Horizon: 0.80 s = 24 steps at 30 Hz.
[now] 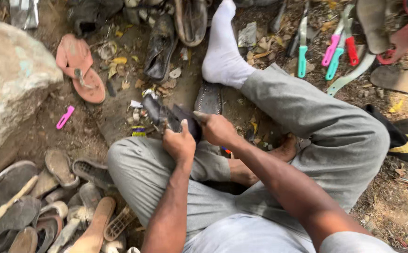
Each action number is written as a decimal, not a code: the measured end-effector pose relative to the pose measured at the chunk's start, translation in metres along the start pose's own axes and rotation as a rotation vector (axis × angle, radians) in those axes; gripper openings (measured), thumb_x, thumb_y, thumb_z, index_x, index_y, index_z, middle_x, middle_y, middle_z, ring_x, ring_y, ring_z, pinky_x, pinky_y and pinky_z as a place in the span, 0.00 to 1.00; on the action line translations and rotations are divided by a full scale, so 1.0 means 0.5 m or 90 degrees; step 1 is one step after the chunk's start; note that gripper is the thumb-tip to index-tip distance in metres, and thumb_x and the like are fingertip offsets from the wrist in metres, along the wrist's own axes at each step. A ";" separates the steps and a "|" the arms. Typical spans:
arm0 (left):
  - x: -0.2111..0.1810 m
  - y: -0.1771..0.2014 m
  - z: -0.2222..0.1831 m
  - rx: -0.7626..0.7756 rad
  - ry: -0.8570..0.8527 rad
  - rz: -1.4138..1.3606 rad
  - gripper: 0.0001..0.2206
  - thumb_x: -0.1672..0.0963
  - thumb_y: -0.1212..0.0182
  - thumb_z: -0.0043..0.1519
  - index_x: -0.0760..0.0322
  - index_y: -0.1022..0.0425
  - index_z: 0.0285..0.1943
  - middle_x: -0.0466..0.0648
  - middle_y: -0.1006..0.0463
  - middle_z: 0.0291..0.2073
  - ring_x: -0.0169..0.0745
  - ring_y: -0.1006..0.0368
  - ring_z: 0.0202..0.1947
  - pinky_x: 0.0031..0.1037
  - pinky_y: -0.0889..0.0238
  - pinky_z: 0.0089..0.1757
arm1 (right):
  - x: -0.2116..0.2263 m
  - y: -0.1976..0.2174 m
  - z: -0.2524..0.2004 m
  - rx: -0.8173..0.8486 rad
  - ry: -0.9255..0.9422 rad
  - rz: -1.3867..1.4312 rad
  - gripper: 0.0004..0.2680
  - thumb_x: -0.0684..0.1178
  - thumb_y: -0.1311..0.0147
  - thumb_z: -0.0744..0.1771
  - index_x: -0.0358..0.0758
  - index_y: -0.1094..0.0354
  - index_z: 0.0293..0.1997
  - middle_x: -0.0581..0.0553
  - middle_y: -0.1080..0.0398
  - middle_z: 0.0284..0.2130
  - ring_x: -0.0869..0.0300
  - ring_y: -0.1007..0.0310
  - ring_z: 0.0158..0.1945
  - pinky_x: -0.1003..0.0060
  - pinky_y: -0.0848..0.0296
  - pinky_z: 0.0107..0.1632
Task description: The person repairs shoes by hand using small knives to trim, scrape, and adjust parts of various footwear while sitting on the ground outdoors.
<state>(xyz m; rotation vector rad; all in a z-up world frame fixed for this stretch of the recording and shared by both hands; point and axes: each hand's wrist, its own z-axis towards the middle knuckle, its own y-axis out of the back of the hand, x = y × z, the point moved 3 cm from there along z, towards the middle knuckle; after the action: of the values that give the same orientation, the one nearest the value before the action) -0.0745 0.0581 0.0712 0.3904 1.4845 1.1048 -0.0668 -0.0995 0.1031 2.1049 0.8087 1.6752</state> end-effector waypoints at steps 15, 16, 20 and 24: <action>0.005 0.194 0.101 -0.218 0.498 -0.570 0.17 0.56 0.27 0.58 0.62 0.38 0.41 0.48 0.25 0.32 0.42 0.25 0.29 0.33 0.26 0.30 | -0.068 0.095 -0.168 -0.075 -0.125 0.164 0.17 0.45 0.49 0.69 0.44 0.34 0.68 0.32 0.31 0.27 0.55 0.33 0.29 0.58 0.28 0.37; -0.051 0.162 0.138 -0.237 0.449 -0.746 0.16 0.60 0.29 0.54 0.61 0.37 0.41 0.47 0.24 0.32 0.40 0.25 0.29 0.33 0.26 0.29 | -0.077 0.085 -0.166 -0.081 -0.120 0.160 0.17 0.45 0.49 0.69 0.44 0.34 0.68 0.32 0.31 0.27 0.55 0.33 0.29 0.58 0.28 0.37; -0.359 0.058 0.119 0.059 0.059 -0.758 0.14 0.56 0.31 0.56 0.63 0.32 0.44 0.51 0.22 0.33 0.41 0.23 0.32 0.32 0.26 0.35 | -0.169 0.020 -0.156 -0.146 0.033 0.182 0.13 0.43 0.48 0.69 0.38 0.31 0.61 0.40 0.22 0.38 0.62 0.27 0.38 0.66 0.26 0.45; -0.581 0.044 -0.102 0.339 -0.525 -0.618 0.15 0.53 0.32 0.58 0.65 0.27 0.47 0.54 0.20 0.33 0.42 0.21 0.34 0.32 0.27 0.40 | -0.291 0.013 -0.166 -0.159 0.096 0.143 0.10 0.42 0.44 0.68 0.36 0.30 0.56 0.42 0.23 0.38 0.63 0.25 0.39 0.67 0.25 0.44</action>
<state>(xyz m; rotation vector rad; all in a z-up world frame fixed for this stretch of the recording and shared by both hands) -0.0527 -0.1749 0.2525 0.3518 0.9623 -0.2448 -0.1665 -0.2015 0.0150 1.9725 0.3868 1.9562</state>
